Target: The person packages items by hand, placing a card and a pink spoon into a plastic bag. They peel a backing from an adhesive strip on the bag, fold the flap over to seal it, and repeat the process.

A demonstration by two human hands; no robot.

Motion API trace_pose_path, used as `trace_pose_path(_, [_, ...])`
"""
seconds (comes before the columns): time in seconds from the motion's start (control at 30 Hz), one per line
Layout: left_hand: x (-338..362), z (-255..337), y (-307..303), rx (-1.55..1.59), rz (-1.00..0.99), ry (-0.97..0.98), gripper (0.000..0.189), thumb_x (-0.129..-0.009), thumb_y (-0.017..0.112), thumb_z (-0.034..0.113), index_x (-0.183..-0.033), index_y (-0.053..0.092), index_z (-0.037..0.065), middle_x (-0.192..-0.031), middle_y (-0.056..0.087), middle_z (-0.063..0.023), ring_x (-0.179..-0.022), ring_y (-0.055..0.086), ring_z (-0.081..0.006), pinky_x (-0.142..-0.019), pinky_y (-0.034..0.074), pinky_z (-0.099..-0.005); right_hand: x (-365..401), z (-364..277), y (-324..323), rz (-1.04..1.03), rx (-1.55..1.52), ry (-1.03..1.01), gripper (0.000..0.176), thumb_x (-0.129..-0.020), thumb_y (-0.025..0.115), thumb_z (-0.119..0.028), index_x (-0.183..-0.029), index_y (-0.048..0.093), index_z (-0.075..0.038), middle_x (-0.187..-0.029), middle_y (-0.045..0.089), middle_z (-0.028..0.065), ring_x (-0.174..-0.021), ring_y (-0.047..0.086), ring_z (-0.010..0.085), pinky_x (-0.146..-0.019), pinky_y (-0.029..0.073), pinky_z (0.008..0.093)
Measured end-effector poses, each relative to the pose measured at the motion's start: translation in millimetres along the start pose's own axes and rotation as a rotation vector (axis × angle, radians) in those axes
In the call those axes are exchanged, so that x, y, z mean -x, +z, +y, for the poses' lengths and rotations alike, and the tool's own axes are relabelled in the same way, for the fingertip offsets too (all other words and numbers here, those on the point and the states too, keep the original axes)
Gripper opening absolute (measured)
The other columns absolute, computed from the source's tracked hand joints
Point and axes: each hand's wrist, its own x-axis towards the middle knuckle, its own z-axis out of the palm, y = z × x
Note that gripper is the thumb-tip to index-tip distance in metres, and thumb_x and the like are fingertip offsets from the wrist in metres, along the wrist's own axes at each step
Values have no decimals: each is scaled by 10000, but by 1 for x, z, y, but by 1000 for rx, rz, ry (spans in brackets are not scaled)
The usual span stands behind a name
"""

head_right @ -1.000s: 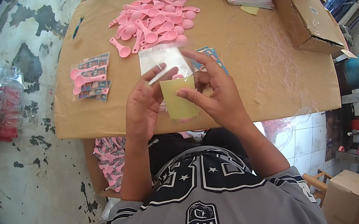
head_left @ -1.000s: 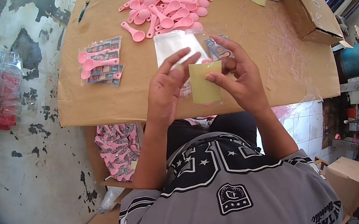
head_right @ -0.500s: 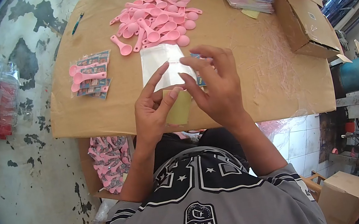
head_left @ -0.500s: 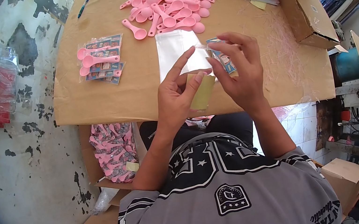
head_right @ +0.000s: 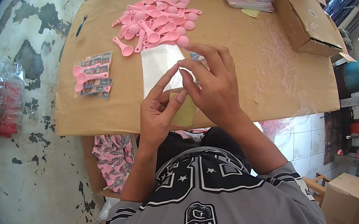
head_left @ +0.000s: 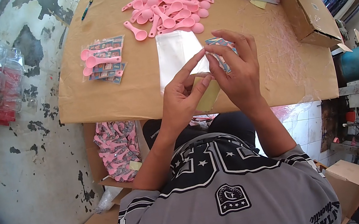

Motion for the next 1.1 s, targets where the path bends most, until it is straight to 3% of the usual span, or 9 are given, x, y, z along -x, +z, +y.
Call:
trace_pose_path(0.33, [6, 10, 7, -23, -85, -47, 586, -1043, 641, 55, -1590, 433, 67, -1036, 771, -96, -965, 662, -60, -847, 500, -221, 1, 12, -6, 72, -39, -33, 225, -750, 777, -17, -960, 737, -87, -1135, 705, 40, -1041, 607, 279, -851, 482, 398])
trace_pose_path(0.53, [6, 12, 4, -55, -111, -49, 590, -1045, 639, 64, -1590, 416, 50, -1065, 777, -136, -1019, 692, -95, -885, 520, -241, -6, 15, -11, 14, -58, -57, 255, -743, 777, -17, -981, 711, -80, -1098, 703, 60, -1036, 616, 283, -877, 477, 425])
trace_pose_path(0.6, [6, 7, 0, -87, -113, -42, 585, -1042, 634, 60, -1589, 427, 65, -1040, 784, -127, -991, 689, -66, -869, 510, -233, -9, 18, -12, 41, -55, -42, 251, -758, 764, -4, -991, 706, -74, -1085, 703, 78, -1029, 631, 292, -891, 486, 418])
trace_pose_path(0.73, [6, 11, -4, -29, -41, -77, 543, -1048, 640, 93, -1550, 449, 12, -1120, 772, -176, -1030, 710, -111, -890, 543, -256, -26, 34, -35, 130, -64, 73, 187, -831, 733, 11, -1005, 692, -47, -1062, 705, 106, -1024, 667, 275, -944, 509, 390])
trace_pose_path(0.8, [4, 10, -8, 26, 18, -73, 536, -1047, 648, 105, -1527, 451, -31, -1184, 754, -220, -1057, 723, -160, -923, 566, -286, -34, 47, -55, 216, -481, 245, 129, -898, 703, -6, -1024, 680, -18, -1088, 715, 114, -1050, 683, 242, -978, 519, 371])
trace_pose_path(0.87, [3, 6, -12, 49, 70, -69, 478, -1045, 653, 114, -1471, 500, -38, -1200, 746, -229, -1067, 730, -180, -899, 585, -286, -43, 53, -91, 194, -652, 343, 124, -944, 676, -48, -1060, 674, -5, -1121, 721, 125, -1088, 677, 217, -1016, 512, 380])
trace_pose_path(0.97, [2, 6, -19, 88, 127, -98, 405, -1044, 655, 116, -1404, 554, -40, -1208, 742, -225, -1061, 731, -179, -872, 596, -283, -45, 93, -133, -160, -1127, 193, 192, -950, 634, -47, -1135, 674, -12, -1221, 709, 190, -1128, 684, 287, -1026, 509, 397])
trace_pose_path(1.07, [0, 5, -20, 116, 165, -81, 326, -1043, 656, 116, -1327, 610, -38, -1219, 737, -199, -1071, 726, -178, -864, 601, -288, -44, 142, -127, -286, 333, 466, 285, -941, 600, -35, -1217, 671, -46, -1334, 662, 217, -1186, 662, 343, -1053, 501, 389])
trace_pose_path(1.1, [0, 1, -21, 115, 169, -62, 307, -1042, 657, 113, -1308, 622, -37, -1229, 731, -191, -1081, 722, -177, -877, 599, -295, -40, 141, -125, -181, 353, 434, 321, -925, 589, -11, -1231, 674, -55, -1350, 656, 203, -1194, 659, 340, -1041, 505, 386])
